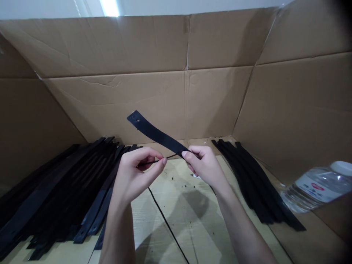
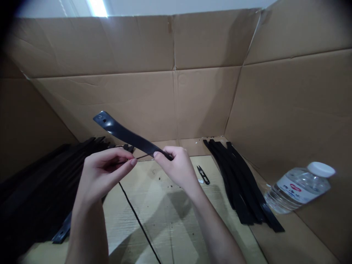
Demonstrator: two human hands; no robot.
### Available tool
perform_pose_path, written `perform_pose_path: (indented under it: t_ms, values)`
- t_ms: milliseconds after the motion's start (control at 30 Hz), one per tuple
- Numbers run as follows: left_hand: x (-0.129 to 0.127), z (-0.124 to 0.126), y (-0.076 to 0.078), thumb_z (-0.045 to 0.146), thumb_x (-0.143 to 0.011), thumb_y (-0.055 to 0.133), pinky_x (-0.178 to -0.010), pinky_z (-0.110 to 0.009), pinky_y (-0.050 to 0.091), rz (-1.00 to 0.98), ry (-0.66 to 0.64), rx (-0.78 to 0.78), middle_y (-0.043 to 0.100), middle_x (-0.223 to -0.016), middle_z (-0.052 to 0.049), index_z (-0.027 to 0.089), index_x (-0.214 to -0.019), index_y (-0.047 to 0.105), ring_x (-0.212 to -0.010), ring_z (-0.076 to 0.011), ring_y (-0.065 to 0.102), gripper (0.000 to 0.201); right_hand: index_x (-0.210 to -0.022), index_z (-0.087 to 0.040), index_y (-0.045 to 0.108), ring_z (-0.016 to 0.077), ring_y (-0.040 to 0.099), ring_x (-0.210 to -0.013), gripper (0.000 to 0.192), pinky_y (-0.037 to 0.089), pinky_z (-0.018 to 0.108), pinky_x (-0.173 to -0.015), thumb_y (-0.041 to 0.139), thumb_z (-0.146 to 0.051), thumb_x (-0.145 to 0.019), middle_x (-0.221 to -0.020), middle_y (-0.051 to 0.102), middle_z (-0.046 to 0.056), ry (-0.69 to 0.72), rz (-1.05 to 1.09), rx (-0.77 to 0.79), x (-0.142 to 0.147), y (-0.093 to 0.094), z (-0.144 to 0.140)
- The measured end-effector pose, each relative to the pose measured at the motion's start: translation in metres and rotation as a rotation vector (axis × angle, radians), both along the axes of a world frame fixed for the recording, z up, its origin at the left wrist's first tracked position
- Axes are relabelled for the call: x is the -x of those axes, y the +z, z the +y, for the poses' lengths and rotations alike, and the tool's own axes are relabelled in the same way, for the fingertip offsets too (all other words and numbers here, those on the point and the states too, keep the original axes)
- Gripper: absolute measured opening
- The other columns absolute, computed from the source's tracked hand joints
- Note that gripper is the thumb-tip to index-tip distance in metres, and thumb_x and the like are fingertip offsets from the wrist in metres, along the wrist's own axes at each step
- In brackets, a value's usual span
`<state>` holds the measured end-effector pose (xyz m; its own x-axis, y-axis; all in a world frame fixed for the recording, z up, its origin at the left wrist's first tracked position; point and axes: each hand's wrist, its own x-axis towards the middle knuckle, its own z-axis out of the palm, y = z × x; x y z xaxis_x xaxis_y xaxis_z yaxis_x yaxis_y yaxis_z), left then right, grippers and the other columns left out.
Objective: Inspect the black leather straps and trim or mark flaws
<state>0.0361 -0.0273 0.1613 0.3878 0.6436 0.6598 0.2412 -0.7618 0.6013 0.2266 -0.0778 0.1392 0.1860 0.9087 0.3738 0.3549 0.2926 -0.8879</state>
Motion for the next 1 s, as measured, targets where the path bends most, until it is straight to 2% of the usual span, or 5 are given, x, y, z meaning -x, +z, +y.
perform_pose_path:
  t_ms: [233, 467, 733, 1000]
  values:
    - [-0.001, -0.003, 0.001, 0.02, -0.076, 0.072, -0.041, -0.019, 0.031, -0.069, 0.011, -0.022, 0.051, -0.053, 0.004, 0.017, -0.071, 0.066, -0.047, -0.0073, 0.04, 0.008, -0.057, -0.021, 0.038, 0.0101, 0.037, -0.046, 0.04, 0.02, 0.025, -0.045, 0.054, -0.041, -0.088, -0.051, 0.034, -0.006, -0.052, -0.076, -0.013, 0.001, 0.0, 0.0]
    - [-0.011, -0.006, 0.002, 0.026, -0.077, 0.071, -0.041, -0.02, 0.029, -0.025, 0.06, -0.028, 0.049, -0.05, 0.004, 0.016, -0.066, 0.066, -0.045, -0.0073, 0.038, 0.016, -0.057, -0.02, 0.035, 0.0101, 0.033, -0.05, 0.041, 0.022, 0.025, -0.047, 0.055, -0.039, -0.087, -0.053, 0.03, -0.006, -0.123, -0.182, -0.043, 0.005, 0.005, -0.005]
    - [-0.025, -0.008, -0.003, 0.034, -0.076, 0.073, -0.042, -0.023, 0.025, 0.002, 0.259, -0.093, 0.038, -0.046, 0.005, 0.015, -0.056, 0.064, -0.045, -0.0071, 0.033, 0.028, -0.057, -0.02, 0.035, 0.0105, 0.032, -0.051, 0.041, 0.023, 0.026, -0.049, 0.056, -0.04, -0.085, -0.052, 0.032, -0.006, -0.219, -0.297, -0.068, 0.012, 0.007, -0.01]
    - [-0.024, -0.01, -0.002, 0.036, -0.074, 0.074, -0.042, -0.023, 0.025, -0.011, 0.293, -0.073, 0.036, -0.046, 0.006, 0.015, -0.054, 0.062, -0.045, -0.0069, 0.033, 0.032, -0.059, -0.02, 0.04, 0.0111, 0.035, -0.051, 0.035, 0.023, 0.026, -0.049, 0.058, -0.039, -0.083, -0.051, 0.037, -0.006, -0.253, -0.373, -0.072, 0.014, 0.011, -0.014]
